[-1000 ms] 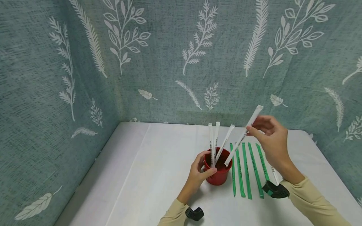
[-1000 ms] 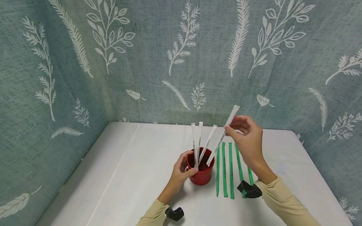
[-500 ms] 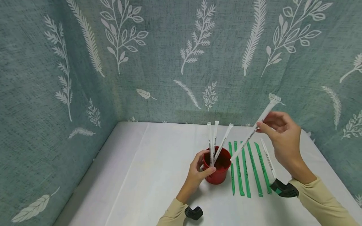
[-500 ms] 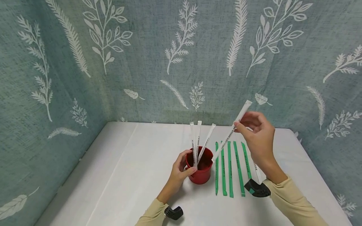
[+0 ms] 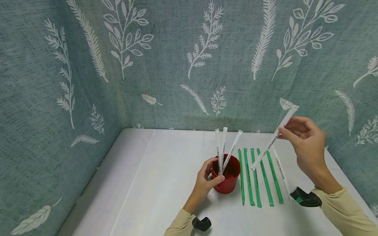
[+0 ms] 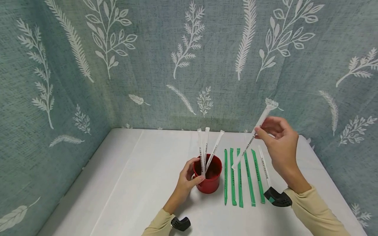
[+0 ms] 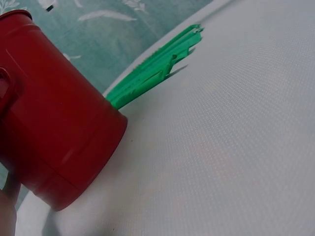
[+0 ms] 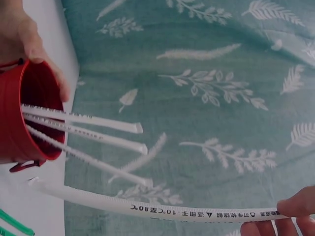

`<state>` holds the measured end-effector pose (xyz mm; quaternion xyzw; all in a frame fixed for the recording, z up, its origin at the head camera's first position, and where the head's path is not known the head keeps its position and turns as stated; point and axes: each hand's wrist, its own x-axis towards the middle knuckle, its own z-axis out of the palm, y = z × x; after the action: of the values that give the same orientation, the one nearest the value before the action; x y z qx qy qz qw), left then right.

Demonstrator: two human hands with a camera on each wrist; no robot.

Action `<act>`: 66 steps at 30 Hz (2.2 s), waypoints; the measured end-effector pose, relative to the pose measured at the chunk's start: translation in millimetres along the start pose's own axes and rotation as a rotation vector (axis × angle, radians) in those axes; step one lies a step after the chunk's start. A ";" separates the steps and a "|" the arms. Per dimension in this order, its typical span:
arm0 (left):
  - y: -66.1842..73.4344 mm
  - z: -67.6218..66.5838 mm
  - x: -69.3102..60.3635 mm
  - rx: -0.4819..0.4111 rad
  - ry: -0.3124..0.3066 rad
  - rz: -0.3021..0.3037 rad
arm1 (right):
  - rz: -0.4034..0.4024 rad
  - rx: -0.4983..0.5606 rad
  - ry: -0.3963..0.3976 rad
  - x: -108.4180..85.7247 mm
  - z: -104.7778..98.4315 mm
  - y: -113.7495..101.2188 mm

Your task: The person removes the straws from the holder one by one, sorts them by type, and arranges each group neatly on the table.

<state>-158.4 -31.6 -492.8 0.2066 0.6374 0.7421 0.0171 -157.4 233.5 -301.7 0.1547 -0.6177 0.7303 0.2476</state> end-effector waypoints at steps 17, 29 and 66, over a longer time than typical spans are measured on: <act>-1.4 -3.1 -0.8 -0.005 0.001 0.022 | 0.008 0.000 0.047 3.7 -28.0 5.8; -1.1 -1.3 -0.6 -0.001 -0.004 0.022 | 0.046 -0.044 0.083 4.7 -42.9 10.9; 11.5 0.6 -3.8 0.004 -0.014 -0.005 | 0.315 -0.584 0.154 7.3 -86.1 50.7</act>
<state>-152.0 -34.3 -482.9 0.2103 0.6394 0.7392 0.0231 -184.6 313.1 -355.9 -0.0758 -0.7966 0.5612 0.2115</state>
